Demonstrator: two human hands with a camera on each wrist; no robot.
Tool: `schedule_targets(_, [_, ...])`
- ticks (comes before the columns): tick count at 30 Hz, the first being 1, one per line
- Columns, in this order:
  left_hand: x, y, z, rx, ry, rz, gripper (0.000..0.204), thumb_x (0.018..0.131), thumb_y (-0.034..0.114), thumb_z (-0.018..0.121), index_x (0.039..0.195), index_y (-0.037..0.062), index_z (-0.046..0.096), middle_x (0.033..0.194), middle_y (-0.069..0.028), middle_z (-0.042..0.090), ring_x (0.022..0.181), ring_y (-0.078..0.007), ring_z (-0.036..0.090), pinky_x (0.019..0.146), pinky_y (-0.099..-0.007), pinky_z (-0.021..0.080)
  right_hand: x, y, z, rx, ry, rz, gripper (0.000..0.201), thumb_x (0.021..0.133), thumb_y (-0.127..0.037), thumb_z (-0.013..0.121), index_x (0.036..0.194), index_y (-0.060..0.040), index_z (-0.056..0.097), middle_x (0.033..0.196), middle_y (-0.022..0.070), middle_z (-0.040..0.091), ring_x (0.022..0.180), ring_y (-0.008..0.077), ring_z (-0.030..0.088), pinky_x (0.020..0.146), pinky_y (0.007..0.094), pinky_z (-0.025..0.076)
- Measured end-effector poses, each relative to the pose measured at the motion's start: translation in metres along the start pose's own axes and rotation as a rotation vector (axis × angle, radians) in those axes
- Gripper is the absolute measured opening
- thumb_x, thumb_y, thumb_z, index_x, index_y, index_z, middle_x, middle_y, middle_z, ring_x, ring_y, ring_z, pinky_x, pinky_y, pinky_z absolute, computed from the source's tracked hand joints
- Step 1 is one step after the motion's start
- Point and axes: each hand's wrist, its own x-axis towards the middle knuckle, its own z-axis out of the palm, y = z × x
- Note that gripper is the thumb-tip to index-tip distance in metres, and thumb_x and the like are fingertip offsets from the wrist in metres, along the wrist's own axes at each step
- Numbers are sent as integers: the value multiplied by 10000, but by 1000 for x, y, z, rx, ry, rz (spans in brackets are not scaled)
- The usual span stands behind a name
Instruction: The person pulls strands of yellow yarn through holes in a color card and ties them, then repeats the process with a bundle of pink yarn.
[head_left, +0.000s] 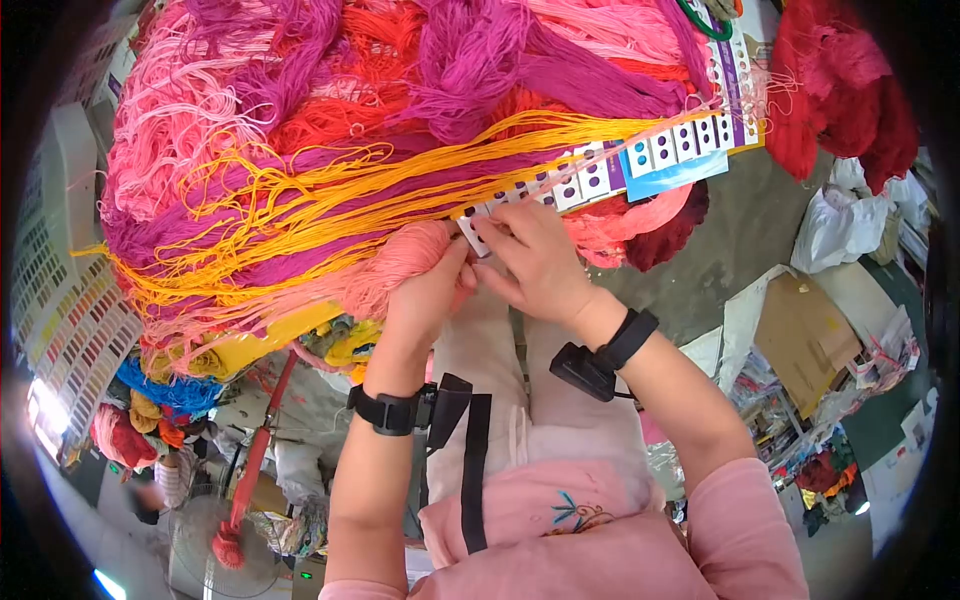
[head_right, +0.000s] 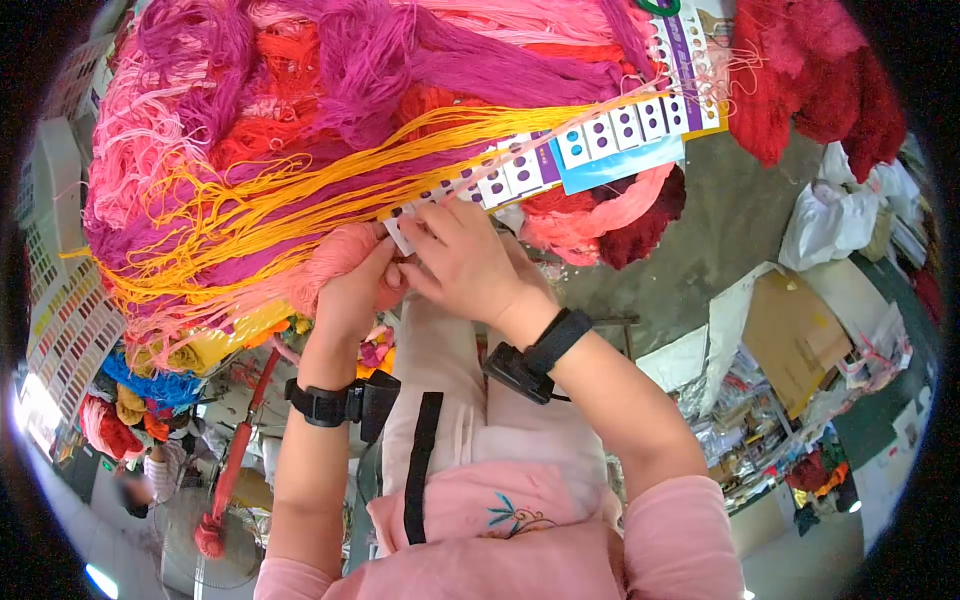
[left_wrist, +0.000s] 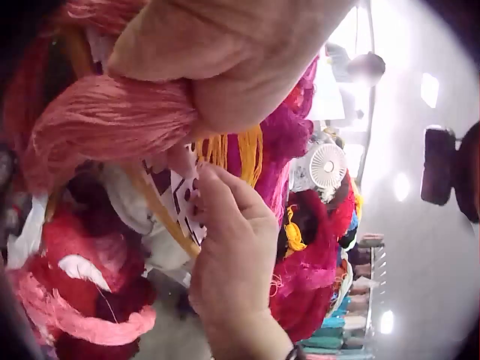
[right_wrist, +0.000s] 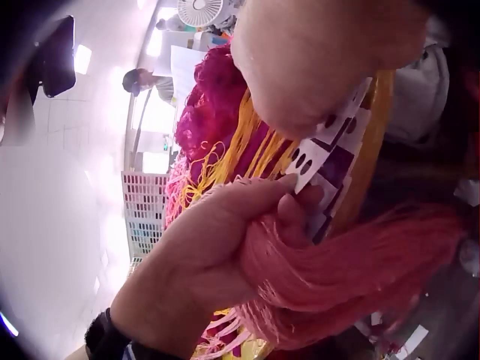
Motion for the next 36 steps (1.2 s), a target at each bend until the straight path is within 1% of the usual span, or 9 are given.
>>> schedule_targets(7, [2,3,7,206,62,-59,163,841,154,435,887,28,527,621,-9,512,494,-90,437,489,-215,375,-4,7,-2,121,-69,33,285,595,-61,609,875,-49,561,855,100,486,764,254,479,664,340,392])
schedule_targets(13, [-27,26,-33,-956,-257,-67,243,829,76,405,1052,-10,450,629,24,455,463,-31,325,447,-156,283,-3,11,-4,150,-44,29,210,606,-43,589,815,-41,570,784,84,520,739,250,495,648,340,400])
schedule_targets(18, [-11,35,-5,-208,-393,-103,199,783,94,466,968,26,489,594,27,437,481,-30,385,436,-149,289,0,8,-6,548,-15,320,149,624,-40,567,772,-32,566,720,90,531,697,263,491,620,352,396])
schedule_targets(21, [-17,41,-15,347,-119,-78,101,765,137,549,828,63,519,612,18,499,514,-59,478,430,-165,346,4,5,-3,254,-83,216,284,615,-107,610,890,-62,552,843,92,514,835,256,467,736,347,362])
schedule_targets(26, [-95,98,-132,-261,520,315,279,806,137,457,1031,-29,458,851,-111,566,724,-160,553,684,-293,473,3,0,10,-43,-68,147,408,531,-192,642,906,-94,516,839,68,448,845,253,422,690,360,307])
schedule_targets(27, [-109,92,-232,-612,-82,303,277,813,99,433,1059,-26,440,841,-89,563,730,-141,553,690,-277,474,3,-3,11,-35,-73,182,384,537,-175,633,893,-88,517,851,71,454,855,254,423,702,370,309])
schedule_targets(30, [-127,109,-186,-264,920,365,275,829,100,426,1067,-36,452,707,-41,565,625,-96,545,610,-197,465,5,-9,7,-25,-77,197,357,546,-150,621,881,-84,516,854,74,461,850,255,430,699,375,314])
schedule_targets(32, [-146,96,-218,-271,-38,361,281,838,127,416,1049,-55,462,896,-120,561,833,-183,545,758,-294,446,3,-8,6,-35,-83,197,353,549,-142,618,882,-86,513,844,74,461,836,255,436,684,369,318])
schedule_targets(36, [-113,63,-73,-332,-179,156,406,857,258,388,1090,-73,415,1173,-182,388,1055,-230,420,873,-397,367,3,-12,6,51,-23,171,285,581,-127,616,849,-81,529,853,76,475,813,256,456,672,350,348])
